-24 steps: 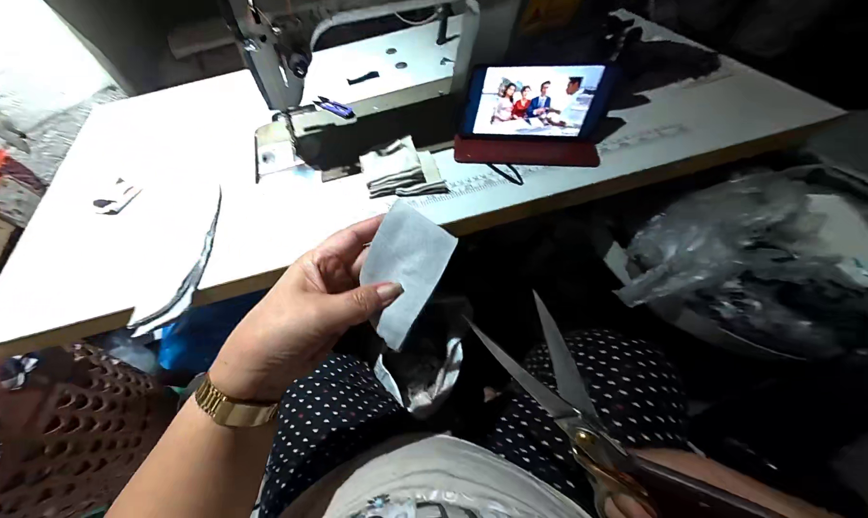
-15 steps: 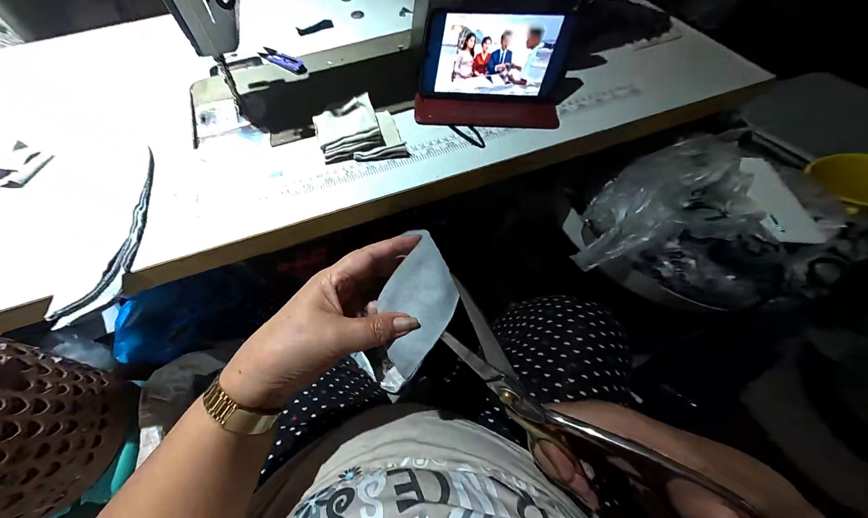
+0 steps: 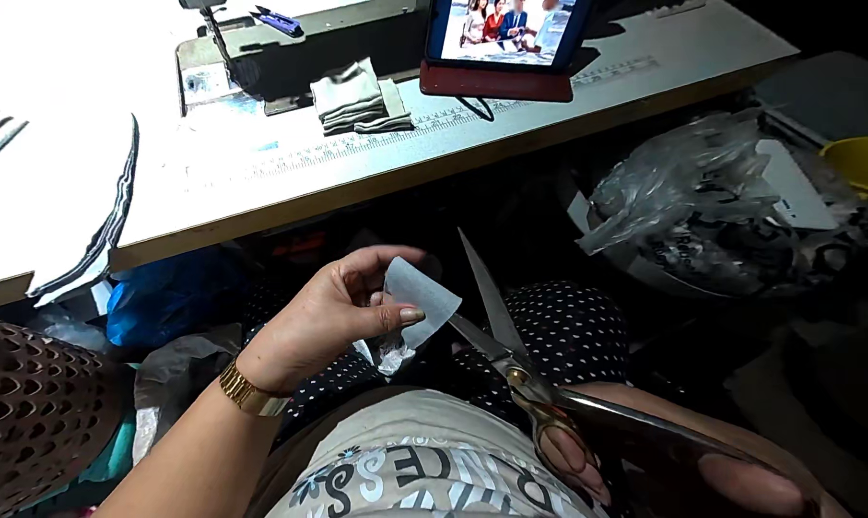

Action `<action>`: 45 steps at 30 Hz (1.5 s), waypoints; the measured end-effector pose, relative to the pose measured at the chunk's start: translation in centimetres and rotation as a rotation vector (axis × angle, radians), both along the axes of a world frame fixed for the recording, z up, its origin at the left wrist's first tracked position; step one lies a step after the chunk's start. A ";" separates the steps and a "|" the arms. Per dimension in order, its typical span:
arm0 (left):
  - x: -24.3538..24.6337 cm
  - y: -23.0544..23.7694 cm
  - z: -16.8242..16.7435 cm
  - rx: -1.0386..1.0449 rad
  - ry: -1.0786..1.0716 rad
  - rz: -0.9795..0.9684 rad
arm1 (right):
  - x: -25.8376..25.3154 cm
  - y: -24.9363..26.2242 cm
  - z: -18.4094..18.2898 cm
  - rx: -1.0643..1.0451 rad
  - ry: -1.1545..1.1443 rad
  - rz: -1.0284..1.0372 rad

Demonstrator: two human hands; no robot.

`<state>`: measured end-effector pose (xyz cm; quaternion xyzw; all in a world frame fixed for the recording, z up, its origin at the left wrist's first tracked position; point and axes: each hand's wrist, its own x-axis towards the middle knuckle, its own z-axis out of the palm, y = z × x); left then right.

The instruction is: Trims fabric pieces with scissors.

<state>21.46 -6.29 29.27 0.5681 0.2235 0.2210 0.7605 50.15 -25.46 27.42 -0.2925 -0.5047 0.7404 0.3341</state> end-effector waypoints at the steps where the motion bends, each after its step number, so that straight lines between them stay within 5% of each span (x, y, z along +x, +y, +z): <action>1: -0.1 0.0 0.0 -0.010 0.021 0.010 | 0.0 0.0 -0.1 -0.016 0.012 -0.001; 7: -0.2 0.0 0.9 0.104 0.189 0.065 | -0.3 -0.5 -0.4 -0.054 0.091 -0.071; 20: -0.3 0.1 0.9 0.037 -0.019 0.013 | -0.9 0.2 -0.6 -0.165 0.299 -0.031; 26: -0.4 0.0 0.4 0.165 -0.062 -0.039 | -1.0 0.1 0.0 -0.120 0.232 -0.064; 34: 0.3 -0.2 -2.2 0.350 -0.246 0.178 | -0.7 0.3 1.8 -0.009 0.091 -0.115; 45: 0.3 -1.0 -3.1 0.108 -0.187 0.120 | -0.8 1.9 2.7 -0.059 -0.087 -0.009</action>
